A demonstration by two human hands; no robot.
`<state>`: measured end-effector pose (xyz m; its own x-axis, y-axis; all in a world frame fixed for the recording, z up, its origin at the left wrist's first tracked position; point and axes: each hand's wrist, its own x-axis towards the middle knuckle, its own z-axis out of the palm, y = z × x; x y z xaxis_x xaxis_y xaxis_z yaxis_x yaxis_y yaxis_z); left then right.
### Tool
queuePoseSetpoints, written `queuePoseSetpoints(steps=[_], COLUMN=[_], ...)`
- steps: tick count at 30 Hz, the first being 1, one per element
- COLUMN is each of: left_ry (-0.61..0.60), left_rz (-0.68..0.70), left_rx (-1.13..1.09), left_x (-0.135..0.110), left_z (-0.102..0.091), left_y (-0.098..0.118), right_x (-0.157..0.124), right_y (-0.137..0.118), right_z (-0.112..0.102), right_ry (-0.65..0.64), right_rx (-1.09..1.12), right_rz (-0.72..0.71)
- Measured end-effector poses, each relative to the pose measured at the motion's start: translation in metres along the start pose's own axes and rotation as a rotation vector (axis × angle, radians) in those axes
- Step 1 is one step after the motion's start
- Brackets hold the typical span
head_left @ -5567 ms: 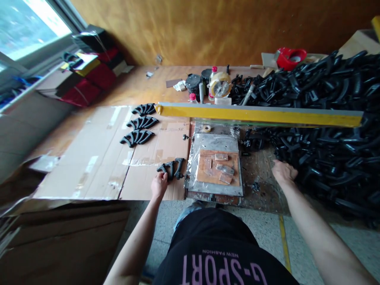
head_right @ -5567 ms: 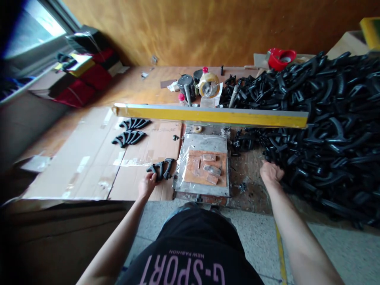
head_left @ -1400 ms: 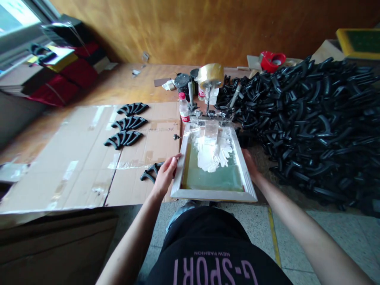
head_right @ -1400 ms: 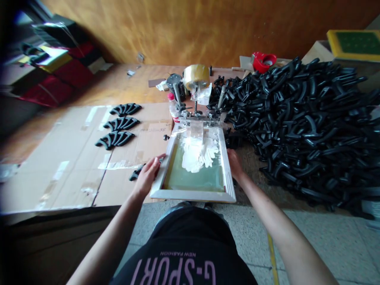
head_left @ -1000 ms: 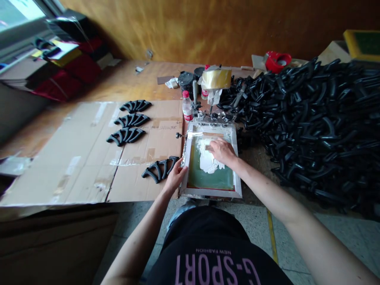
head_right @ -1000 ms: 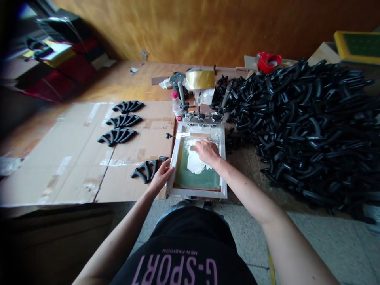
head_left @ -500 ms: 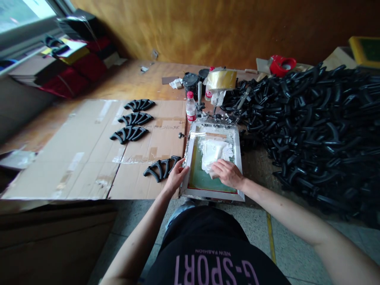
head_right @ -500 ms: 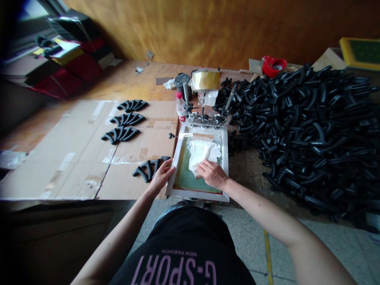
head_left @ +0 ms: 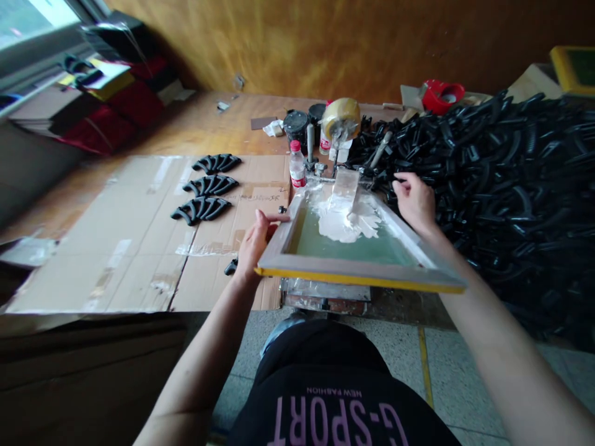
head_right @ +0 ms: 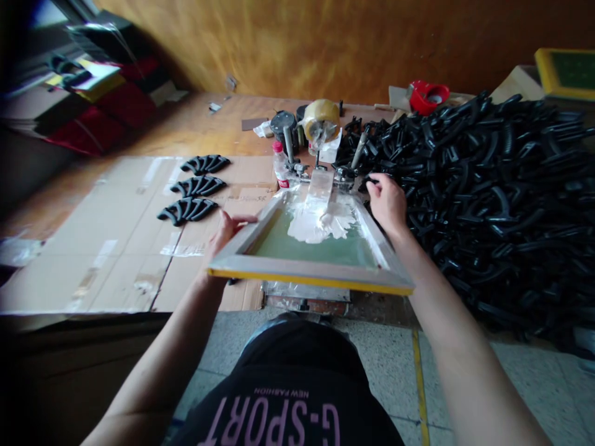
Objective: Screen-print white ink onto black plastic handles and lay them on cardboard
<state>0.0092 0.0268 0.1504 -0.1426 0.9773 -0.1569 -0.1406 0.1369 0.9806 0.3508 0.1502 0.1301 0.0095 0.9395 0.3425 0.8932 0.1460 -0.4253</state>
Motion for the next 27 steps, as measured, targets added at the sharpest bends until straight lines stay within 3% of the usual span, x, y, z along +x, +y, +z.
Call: queuePoseSetpoints(steps=[3, 7, 10, 12, 15, 16, 18, 20, 22, 24, 27], left_ry=[0.008, 0.011, 0.098, 0.011, -0.257, -0.291, -0.230, -0.105, 0.043, 0.227, 0.462], left_rz=[0.184, 0.229, 0.175, -0.051, -0.533, -0.610, -0.623, -0.574, -0.529, -0.459, -0.488], left_rx=[-0.100, -0.150, -0.196, -0.166, -0.108, -0.143, -0.255, -0.307, -0.230, -0.058, 0.178], left_x=[0.025, 0.041, 0.023, -0.002, -0.045, -0.056, -0.070, -0.073, -0.068, -0.061, -0.053], left_z=[0.019, 0.038, 0.044, 0.047, 0.058, 0.062, 0.063, 0.050, 0.018, -0.029, -0.104], left_y=[0.032, 0.046, 0.017, -0.016, -0.067, -0.081, -0.100, -0.112, -0.121, -0.133, -0.155], right_x=[-0.034, -0.098, -0.123, -0.128, -0.140, -0.147, -0.164, -0.176, -0.178, -0.172, -0.163], right_y=[0.028, 0.014, -0.008, -0.022, -0.055, -0.070, -0.097, -0.108, -0.091, -0.044, 0.050], right_z=[0.017, 0.063, 0.083, 0.086, 0.078, 0.074, 0.066, 0.059, 0.051, 0.036, 0.004], right_ry=[-0.170, -0.378, -0.451, -0.490, -0.474, -0.452, -0.437, -0.480, -0.530, -0.567, -0.689], right_rx=[-0.002, 0.011, -0.099, -0.173, -0.215, -0.199, -0.111, 0.018, 0.041, -0.135, -0.595], right_rz=[0.110, -0.082, -0.223, -0.216, -0.165, -0.178, -0.313, -0.518, -0.573, -0.381, 0.096])
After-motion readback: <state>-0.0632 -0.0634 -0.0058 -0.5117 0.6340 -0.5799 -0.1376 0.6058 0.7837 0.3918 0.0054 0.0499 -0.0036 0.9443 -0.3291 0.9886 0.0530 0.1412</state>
